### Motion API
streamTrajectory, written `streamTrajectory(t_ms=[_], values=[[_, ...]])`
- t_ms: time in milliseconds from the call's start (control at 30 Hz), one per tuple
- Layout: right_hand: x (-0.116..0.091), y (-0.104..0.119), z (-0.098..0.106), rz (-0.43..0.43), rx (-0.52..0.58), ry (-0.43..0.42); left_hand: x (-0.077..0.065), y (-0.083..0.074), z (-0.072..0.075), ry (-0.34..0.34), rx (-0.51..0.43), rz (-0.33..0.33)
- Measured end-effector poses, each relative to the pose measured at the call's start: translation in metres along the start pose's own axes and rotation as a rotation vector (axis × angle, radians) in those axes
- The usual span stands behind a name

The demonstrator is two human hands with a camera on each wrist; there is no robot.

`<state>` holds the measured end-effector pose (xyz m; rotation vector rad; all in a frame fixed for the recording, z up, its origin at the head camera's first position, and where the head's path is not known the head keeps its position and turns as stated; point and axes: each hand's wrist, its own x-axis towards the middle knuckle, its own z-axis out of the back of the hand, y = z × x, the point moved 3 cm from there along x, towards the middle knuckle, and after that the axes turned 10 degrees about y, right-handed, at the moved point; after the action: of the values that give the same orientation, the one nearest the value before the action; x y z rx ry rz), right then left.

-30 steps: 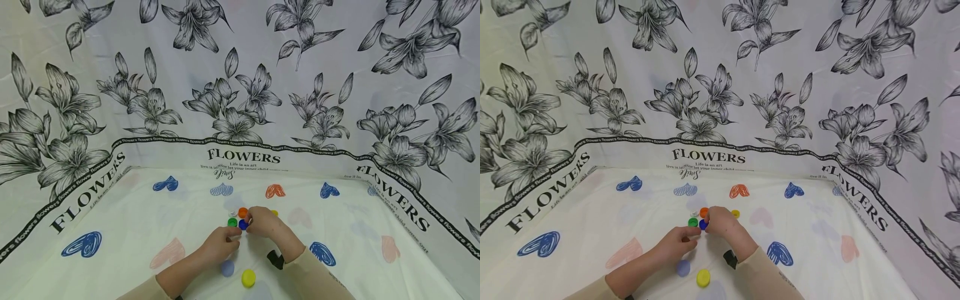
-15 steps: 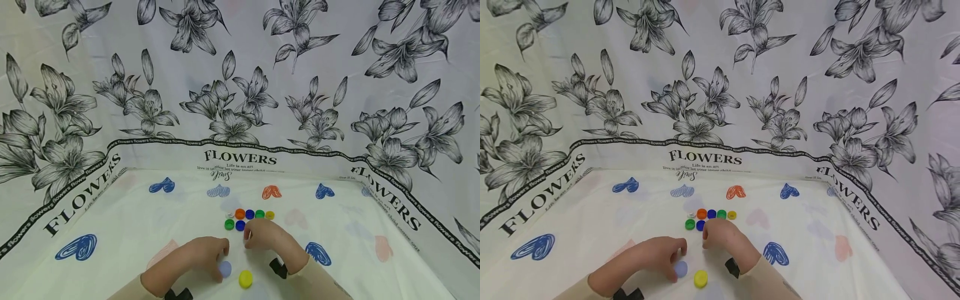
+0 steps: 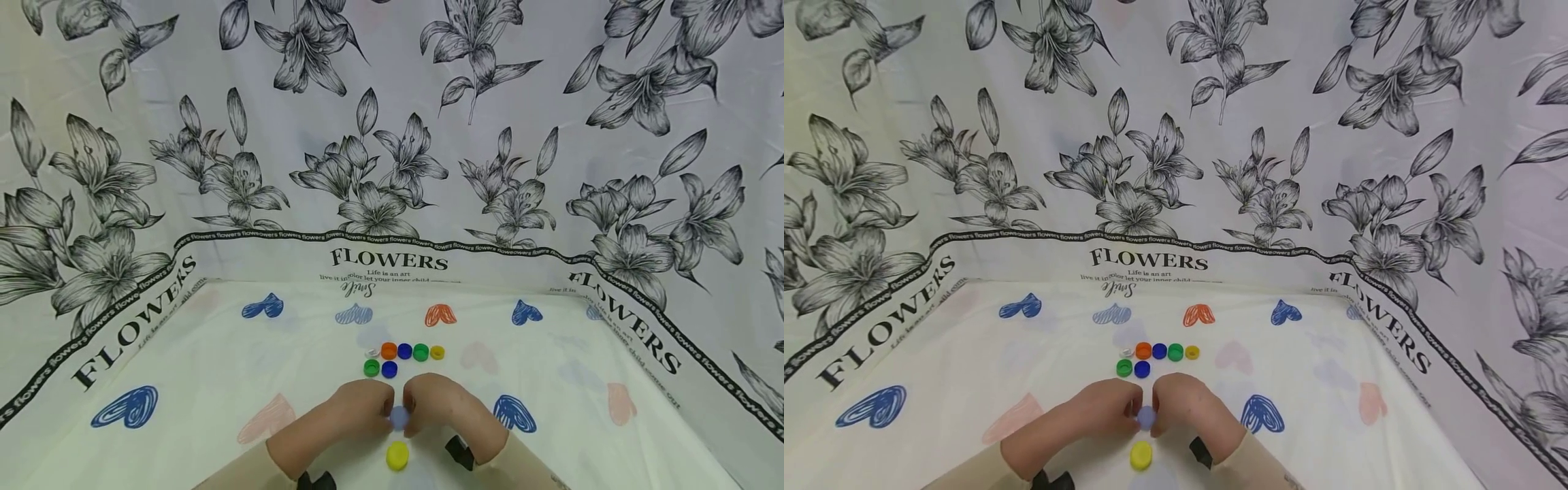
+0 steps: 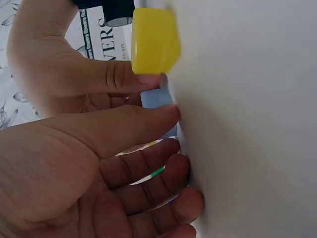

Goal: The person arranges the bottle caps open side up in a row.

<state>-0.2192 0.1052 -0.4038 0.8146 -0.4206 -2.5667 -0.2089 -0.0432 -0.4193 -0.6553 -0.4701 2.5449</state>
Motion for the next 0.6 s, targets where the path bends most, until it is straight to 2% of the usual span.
streamTrajectory(t_ms=[133, 233, 400, 500, 600], values=[[0.000, -0.002, -0.001, -0.029, -0.047, -0.017, 0.012, -0.014, -0.001, 0.008, 0.020, 0.020], [-0.001, -0.004, 0.001, -0.044, -0.062, -0.031, 0.018, -0.016, -0.002, 0.003, -0.005, 0.029], [-0.003, -0.008, 0.006, -0.007, -0.018, -0.025, 0.023, -0.008, -0.004, -0.019, -0.132, -0.012], [-0.005, -0.012, 0.010, 0.015, 0.036, -0.008, 0.025, -0.001, -0.003, -0.025, -0.252, -0.053], [-0.006, -0.016, 0.012, 0.040, 0.077, 0.007, 0.026, 0.004, -0.003, -0.031, -0.391, -0.058]])
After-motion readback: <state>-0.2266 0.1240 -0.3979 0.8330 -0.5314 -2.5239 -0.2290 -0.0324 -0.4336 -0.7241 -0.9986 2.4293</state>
